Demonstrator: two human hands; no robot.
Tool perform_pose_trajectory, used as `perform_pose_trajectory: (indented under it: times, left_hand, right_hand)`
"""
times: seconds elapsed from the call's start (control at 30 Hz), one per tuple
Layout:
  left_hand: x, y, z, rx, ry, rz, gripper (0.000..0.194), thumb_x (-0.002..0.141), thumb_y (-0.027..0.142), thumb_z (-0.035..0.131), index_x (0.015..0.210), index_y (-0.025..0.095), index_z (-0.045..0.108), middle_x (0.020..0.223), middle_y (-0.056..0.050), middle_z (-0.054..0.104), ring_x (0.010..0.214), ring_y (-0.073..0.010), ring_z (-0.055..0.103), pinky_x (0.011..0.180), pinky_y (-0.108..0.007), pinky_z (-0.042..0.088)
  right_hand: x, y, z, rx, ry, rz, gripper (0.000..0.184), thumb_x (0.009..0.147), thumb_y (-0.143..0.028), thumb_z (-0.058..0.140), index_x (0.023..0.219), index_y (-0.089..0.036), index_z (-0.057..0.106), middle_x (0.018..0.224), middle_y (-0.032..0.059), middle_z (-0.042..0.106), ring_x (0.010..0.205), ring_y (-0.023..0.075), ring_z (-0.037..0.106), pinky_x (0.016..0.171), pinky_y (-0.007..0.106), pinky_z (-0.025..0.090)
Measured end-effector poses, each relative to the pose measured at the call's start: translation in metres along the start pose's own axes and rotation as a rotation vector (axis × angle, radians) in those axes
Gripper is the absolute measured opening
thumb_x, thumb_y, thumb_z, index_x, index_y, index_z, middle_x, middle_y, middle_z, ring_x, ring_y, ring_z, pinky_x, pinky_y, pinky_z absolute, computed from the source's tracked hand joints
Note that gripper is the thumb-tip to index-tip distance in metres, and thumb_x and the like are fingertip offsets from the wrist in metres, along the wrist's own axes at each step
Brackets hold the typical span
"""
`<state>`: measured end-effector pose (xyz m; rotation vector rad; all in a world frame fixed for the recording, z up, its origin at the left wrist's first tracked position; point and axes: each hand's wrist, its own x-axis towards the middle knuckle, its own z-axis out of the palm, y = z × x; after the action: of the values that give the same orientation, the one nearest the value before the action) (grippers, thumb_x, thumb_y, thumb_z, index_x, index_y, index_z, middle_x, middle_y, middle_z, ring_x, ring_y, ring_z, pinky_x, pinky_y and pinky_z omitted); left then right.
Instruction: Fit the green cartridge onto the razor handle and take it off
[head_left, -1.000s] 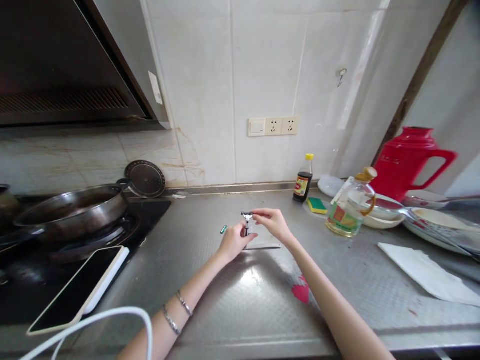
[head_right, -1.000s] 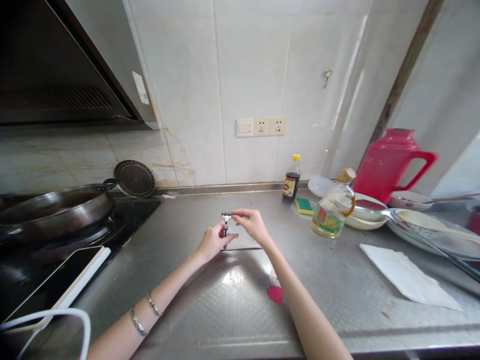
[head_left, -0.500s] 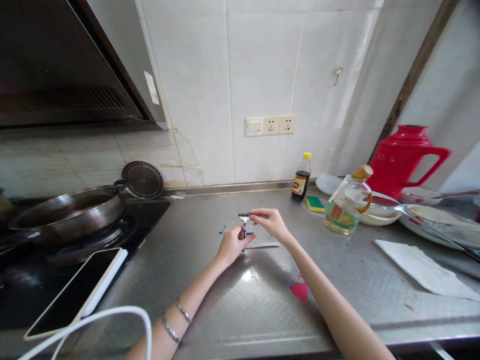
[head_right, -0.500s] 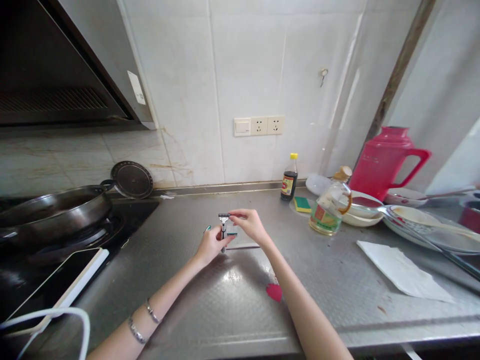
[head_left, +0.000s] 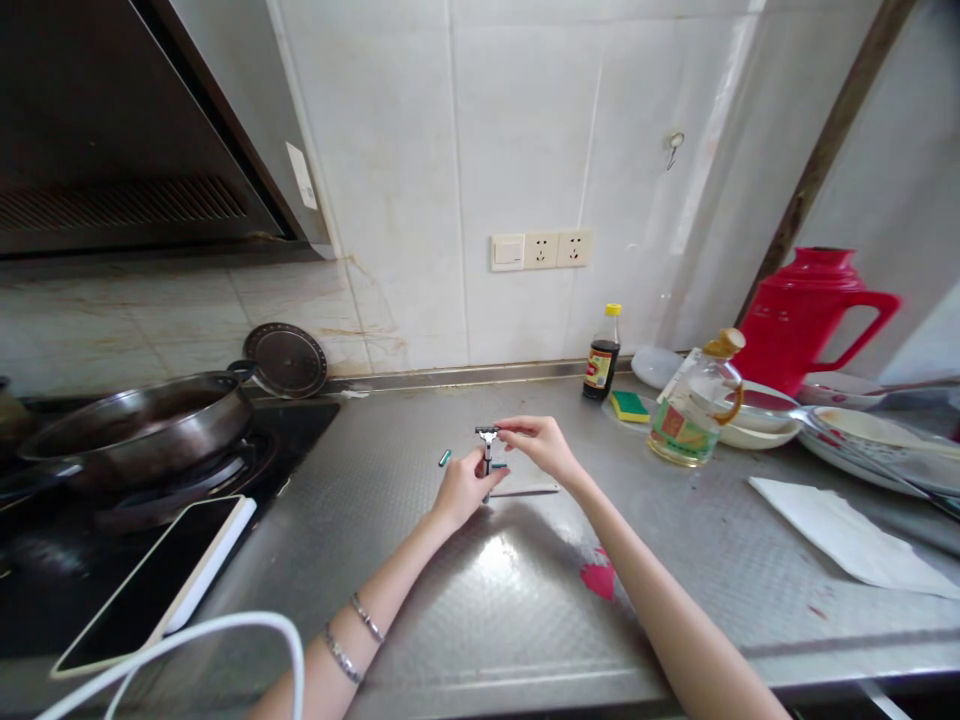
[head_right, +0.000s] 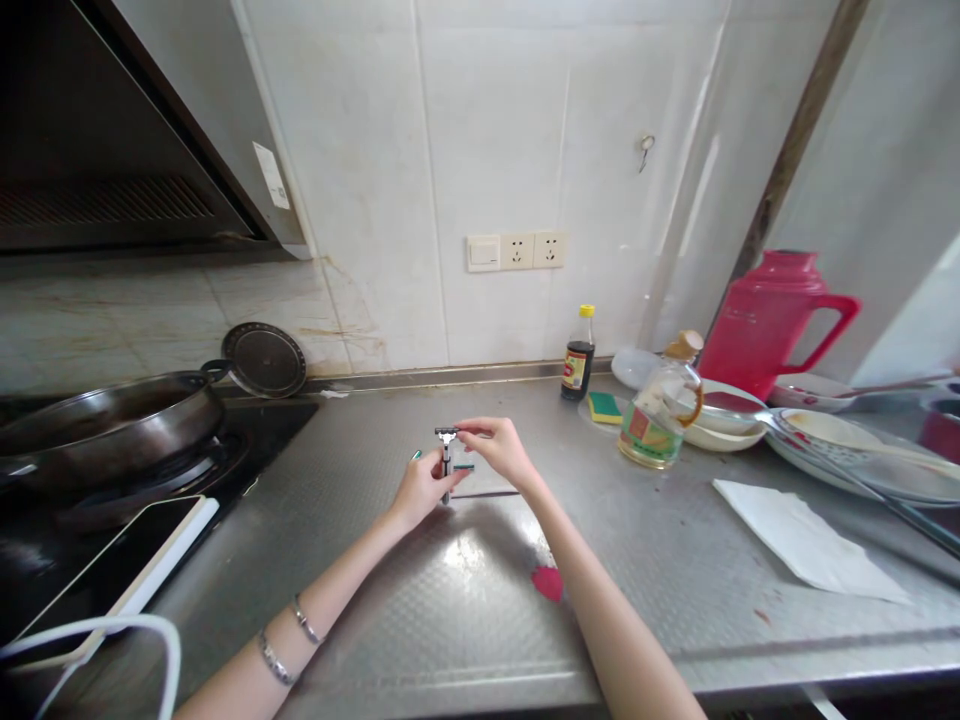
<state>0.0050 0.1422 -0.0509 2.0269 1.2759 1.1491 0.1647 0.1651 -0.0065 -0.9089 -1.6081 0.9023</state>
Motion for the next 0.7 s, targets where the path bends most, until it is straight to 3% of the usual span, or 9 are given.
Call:
perform_pose_trajectory:
  times: [0.7]
  left_hand:
    - [0.0007,-0.0057,0.0021,0.012,-0.011,0.017,0.032,0.073,0.047,0.059,0.08,0.016,0.057,0.052,0.003,0.055,0.047,-0.0111,0.05,0.049,-0.021,0.032]
  right_hand:
    - [-0.0013,-0.0018,-0.0004,-0.012,-0.011,-0.001,0.023,0.069,-0.026,0.063,0.086,-0.013,0.071,0.077,0.0072,0.071,0.059,0.016,0.064,0.057,0.027,0.051]
